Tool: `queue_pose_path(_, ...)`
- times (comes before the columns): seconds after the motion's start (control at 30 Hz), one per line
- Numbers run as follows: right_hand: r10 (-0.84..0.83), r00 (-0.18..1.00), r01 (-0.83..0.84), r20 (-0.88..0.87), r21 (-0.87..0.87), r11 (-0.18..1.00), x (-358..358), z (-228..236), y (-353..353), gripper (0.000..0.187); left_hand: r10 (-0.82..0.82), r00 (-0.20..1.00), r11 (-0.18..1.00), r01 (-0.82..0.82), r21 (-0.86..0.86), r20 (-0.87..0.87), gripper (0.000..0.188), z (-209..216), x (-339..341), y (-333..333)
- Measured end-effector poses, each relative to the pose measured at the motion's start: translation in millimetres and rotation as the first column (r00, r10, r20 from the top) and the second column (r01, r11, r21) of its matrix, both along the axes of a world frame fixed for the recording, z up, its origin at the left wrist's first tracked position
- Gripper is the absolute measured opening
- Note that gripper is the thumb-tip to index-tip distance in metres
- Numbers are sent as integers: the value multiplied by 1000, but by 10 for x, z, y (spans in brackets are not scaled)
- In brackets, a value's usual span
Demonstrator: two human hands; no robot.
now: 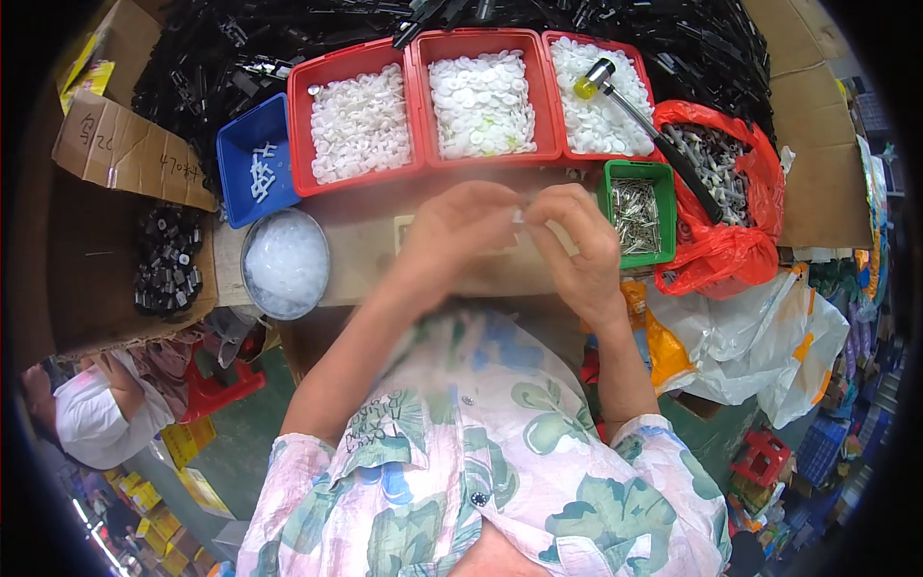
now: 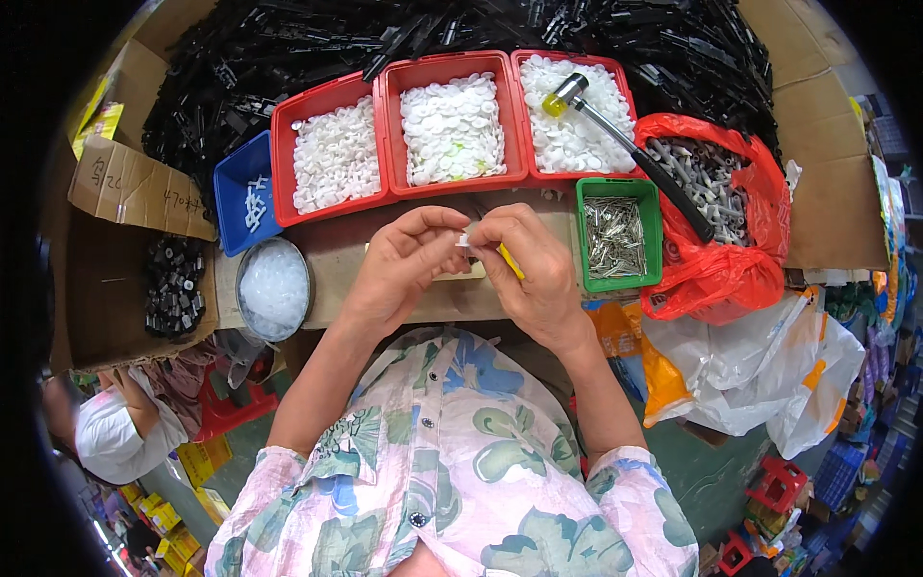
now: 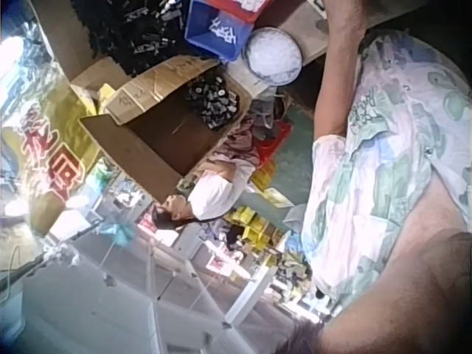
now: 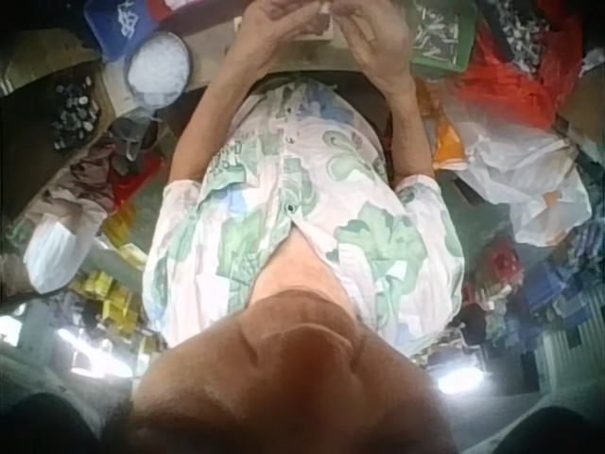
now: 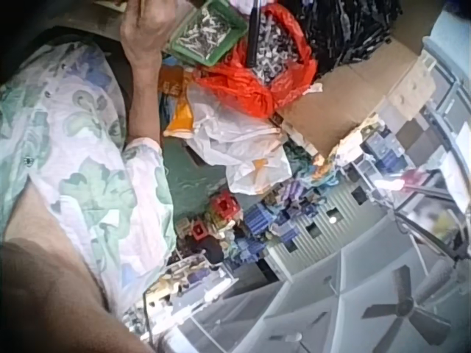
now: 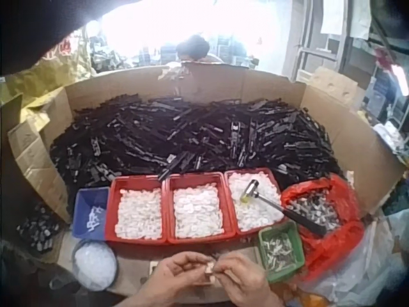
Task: The person repeatedly picks small white plastic pieces from red bins and places them into a wooden jig. They use a hammer to tap the pieces into place and then use pliers to remove the assembled units, placing them into a blue bin. This cycle is repeated continuously throughout the clip.
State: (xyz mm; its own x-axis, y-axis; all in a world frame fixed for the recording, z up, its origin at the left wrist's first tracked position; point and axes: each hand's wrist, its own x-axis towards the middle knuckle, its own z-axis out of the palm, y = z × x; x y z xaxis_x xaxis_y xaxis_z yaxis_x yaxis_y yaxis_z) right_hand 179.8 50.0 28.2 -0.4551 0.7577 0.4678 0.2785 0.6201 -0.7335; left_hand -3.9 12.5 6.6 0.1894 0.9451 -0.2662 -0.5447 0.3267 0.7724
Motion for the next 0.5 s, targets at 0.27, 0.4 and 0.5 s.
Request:
queue_pose_path(0.27, 57, 996, -53, 63, -61, 997, -158, -71, -57, 14, 133, 973, 967, -85, 239, -190, 37, -140, -60, -164)
queue_pose_path(0.4, 83, 993, -77, 85, -70, 995, -206, -78, -76, 13, 166, 917, 964, -73, 256, -363, 39, -167, -116, -204)
queue_pose_path(0.5, 92, 987, -83, 132, -69, 994, -232, -99, -69, 11, 236, 830, 943, -71, 325, -505, 40, -107, -152, -281)
